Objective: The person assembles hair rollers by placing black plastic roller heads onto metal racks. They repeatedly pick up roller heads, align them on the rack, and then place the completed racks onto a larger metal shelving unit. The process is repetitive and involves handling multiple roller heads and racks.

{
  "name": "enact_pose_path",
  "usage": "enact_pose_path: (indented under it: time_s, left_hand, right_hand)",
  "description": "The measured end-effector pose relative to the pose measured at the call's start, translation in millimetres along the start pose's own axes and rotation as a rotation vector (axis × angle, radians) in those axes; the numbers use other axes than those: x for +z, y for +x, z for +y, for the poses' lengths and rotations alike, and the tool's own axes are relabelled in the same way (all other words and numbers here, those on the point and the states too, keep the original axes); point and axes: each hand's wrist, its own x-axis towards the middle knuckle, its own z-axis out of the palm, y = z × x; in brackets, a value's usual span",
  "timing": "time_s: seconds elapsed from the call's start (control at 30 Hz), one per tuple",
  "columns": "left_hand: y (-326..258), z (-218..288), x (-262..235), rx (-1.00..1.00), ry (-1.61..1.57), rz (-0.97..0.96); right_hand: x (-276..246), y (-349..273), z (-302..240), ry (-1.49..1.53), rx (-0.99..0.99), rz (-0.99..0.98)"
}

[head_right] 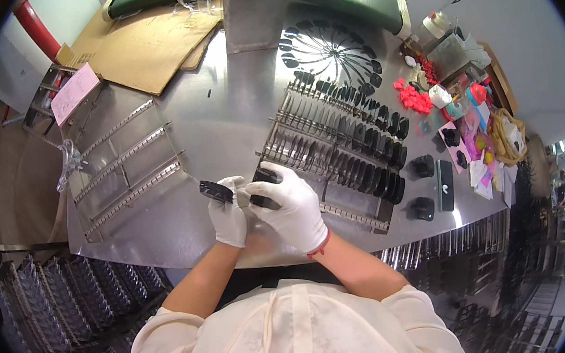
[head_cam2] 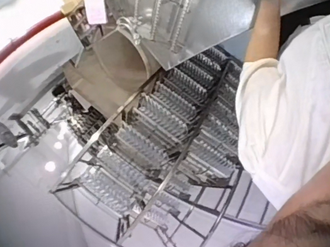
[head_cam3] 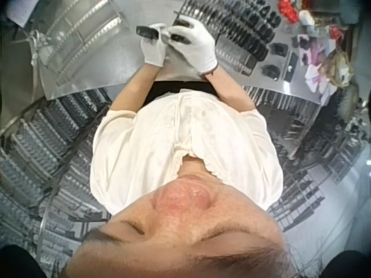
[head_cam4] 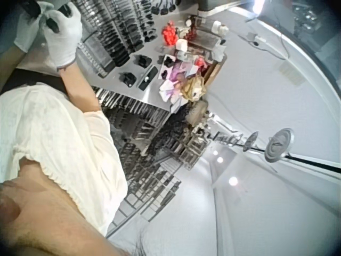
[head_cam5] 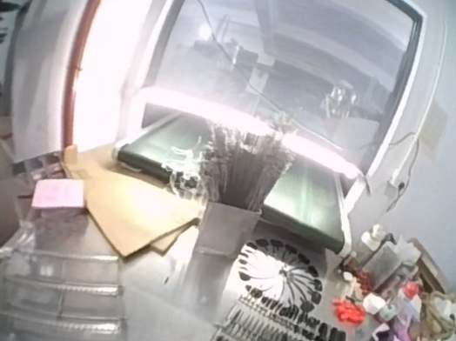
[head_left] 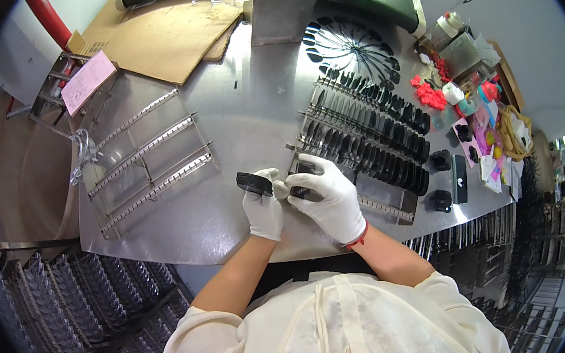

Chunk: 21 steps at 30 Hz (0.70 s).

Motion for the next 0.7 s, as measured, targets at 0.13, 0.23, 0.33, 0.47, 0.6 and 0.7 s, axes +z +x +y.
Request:
enact_pose_path:
  time_s: [0.13, 0.23, 0.33, 0.47, 0.6, 0.7]
  left_hand:
    - [-1.1, -3.5, -3.4, -0.113, -0.140, -0.041]
    - [-1.7, 0.9, -2.5, -0.103, -0.091, -0.039]
    - [-0.9, 1.4, -2.2, -0.107, -0.044, -0.045]
    - [-0.3, 6.5, -3.5, -0.177, -0.035, -0.025]
    - [4.7, 7.8, -6.8, -0.118, -0.035, -0.065]
    - [9.7, 3.4, -9.2, -0.098, -0.146, -0.086]
  right_hand:
    - [-17.9, -13.6, 6.0, -0.099, 0.050, -0.028]
    - [-32.5, -25.1, 8.0, -0.181, 0.067, -0.037]
    - [-45.0, -38.0, 19.3, -0.233, 0.033, 0.012]
    - [-61.6, -51.1, 22.5, -0.280, 0.084, -0.012]
    - [-59.1, -34.5, 17.7, -0.211, -0.012, -0.066]
    - [-50.4, -27.8, 14.0, -0.232, -0.088, -0.072]
